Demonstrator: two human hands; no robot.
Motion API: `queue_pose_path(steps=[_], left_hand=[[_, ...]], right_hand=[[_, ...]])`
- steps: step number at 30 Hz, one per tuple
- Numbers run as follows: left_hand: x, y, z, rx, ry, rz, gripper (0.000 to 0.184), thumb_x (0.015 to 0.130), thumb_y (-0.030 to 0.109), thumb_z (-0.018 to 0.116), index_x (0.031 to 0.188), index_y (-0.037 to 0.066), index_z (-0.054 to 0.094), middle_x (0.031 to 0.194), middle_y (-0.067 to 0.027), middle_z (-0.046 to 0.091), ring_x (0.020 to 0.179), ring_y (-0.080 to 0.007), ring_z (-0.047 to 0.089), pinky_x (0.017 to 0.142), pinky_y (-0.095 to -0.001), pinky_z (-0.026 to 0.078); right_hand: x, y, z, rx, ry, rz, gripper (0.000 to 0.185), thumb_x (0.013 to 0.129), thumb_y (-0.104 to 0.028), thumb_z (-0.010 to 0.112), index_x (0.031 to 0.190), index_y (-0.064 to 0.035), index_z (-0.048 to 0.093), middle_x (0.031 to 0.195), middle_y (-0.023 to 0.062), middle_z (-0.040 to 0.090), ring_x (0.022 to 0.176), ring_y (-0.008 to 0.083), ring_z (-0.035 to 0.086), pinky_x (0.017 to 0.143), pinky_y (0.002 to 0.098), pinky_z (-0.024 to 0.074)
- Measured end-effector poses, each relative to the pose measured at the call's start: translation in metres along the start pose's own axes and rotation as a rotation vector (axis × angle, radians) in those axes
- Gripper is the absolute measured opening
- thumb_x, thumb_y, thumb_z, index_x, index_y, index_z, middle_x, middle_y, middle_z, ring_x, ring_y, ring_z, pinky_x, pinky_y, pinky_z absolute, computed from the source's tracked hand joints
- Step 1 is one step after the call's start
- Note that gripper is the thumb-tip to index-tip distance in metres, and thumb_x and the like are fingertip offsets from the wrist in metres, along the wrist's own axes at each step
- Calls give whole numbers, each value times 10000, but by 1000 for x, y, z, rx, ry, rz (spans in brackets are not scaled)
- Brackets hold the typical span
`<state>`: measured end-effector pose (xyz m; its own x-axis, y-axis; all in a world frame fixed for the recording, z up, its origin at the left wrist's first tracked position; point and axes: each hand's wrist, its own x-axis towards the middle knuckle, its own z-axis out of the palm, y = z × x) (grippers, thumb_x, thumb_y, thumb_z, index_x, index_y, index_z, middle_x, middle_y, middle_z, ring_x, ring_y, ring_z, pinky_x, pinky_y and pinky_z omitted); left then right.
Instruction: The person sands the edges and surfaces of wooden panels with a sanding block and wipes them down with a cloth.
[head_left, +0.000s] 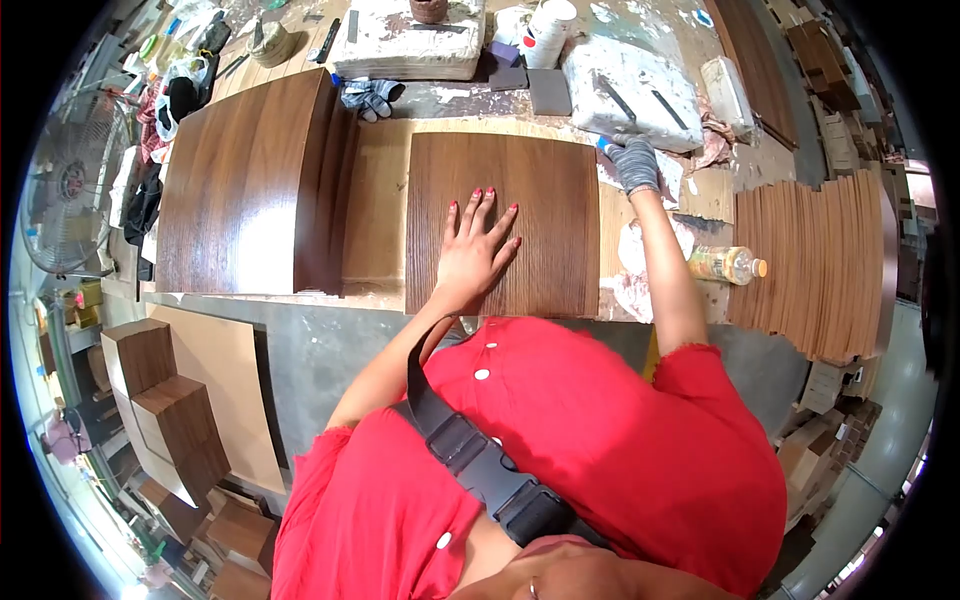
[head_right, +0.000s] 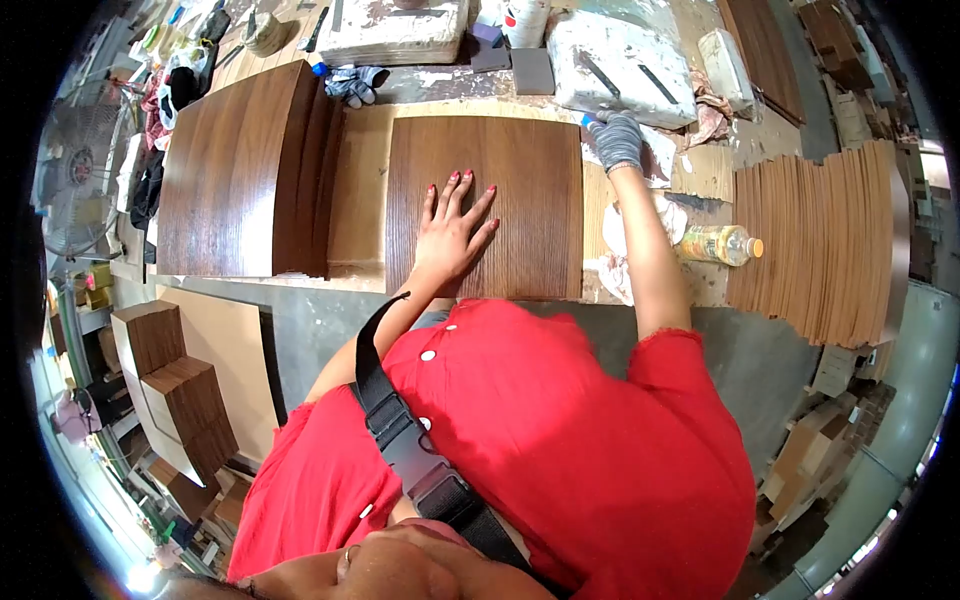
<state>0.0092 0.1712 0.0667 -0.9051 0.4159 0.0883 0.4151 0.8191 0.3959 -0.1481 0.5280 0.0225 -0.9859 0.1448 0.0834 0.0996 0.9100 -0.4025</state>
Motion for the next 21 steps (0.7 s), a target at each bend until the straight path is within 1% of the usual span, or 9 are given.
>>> queue_pose_path(steps=[2, 6, 8, 9, 12, 14, 16, 18, 21], left_hand=[[0, -1, 0, 9, 0, 3, 560, 988, 514, 466, 1496, 279, 431, 1585, -134, 305, 1497, -293, 215, 1214, -530, 120], [-1, 1, -1, 2, 7, 2, 559, 985, 512, 474, 1491, 278, 444, 1584, -133, 307, 1496, -290, 220, 1216, -520, 117], [-1, 2, -1, 3, -4, 1, 559, 984, 512, 478, 1490, 278, 445, 1584, -130, 308, 1496, -289, 219, 1216, -520, 118], [0, 2, -2, 5, -13, -6, 559, 982, 511, 481, 1489, 279, 447, 1584, -127, 310, 1496, -288, 218, 1217, -519, 119], [-1, 1, 3, 21, -11, -4, 559, 980, 511, 486, 1488, 280, 450, 1584, -120, 311, 1495, -287, 220, 1219, -519, 120], [0, 2, 3, 44, -10, 1, 566, 976, 510, 496, 1491, 284, 445, 1590, -116, 305, 1493, -282, 225, 1220, -519, 114], [0, 3, 3, 42, -2, 9, 570, 975, 508, 491, 1491, 272, 441, 1577, -130, 326, 1487, -295, 242, 1215, -538, 131], [0, 4, 2, 38, -5, 12, 565, 979, 504, 486, 1489, 266, 446, 1575, -134, 328, 1489, -295, 239, 1215, -538, 130], [0, 6, 1, 26, -7, 6, 554, 981, 496, 487, 1484, 268, 454, 1572, -136, 333, 1487, -296, 241, 1217, -527, 130]], right_hand=[[-7, 7, -15, 34, -5, 31, 366, 827, -263, 748, 1082, -1, 728, 1049, 200, 726, 984, 297, 695, 925, 353, 501], [-34, 6, -40, -66, 152, 185, 390, 840, -283, 754, 1112, -5, 718, 1081, 211, 709, 1004, 328, 680, 932, 373, 497], [-42, 34, -31, 57, 21, 127, 422, 844, -282, 746, 1169, -17, 698, 1119, 223, 686, 1038, 338, 659, 963, 387, 484], [-50, 48, -26, -107, -19, 55, 532, 853, -235, 728, 1341, -72, 592, 1286, 225, 588, 1198, 363, 564, 1053, 401, 435], [-102, -2, -79, -81, -18, 150, 596, 836, -268, 739, 1370, -74, 559, 1320, 242, 557, 1241, 377, 520, 1050, 439, 418], [-148, -22, -103, -275, -153, 219, 669, 809, -318, 753, 1396, -86, 534, 1419, 221, 476, 1300, 387, 457, 1088, 453, 379], [-195, -19, -102, -412, -235, 201, 661, 803, -324, 740, 1403, -131, 543, 1357, 188, 525, 1278, 374, 476, 1093, 457, 370], [-227, -39, -103, -394, -201, 293, 586, 812, -287, 720, 1358, -122, 585, 1295, 181, 560, 1246, 368, 495, 1079, 451, 376], [-247, 16, -57, -300, 110, 139, 382, 848, -169, 654, 1218, -76, 662, 1217, 174, 577, 1139, 345, 529, 1008, 455, 412]])
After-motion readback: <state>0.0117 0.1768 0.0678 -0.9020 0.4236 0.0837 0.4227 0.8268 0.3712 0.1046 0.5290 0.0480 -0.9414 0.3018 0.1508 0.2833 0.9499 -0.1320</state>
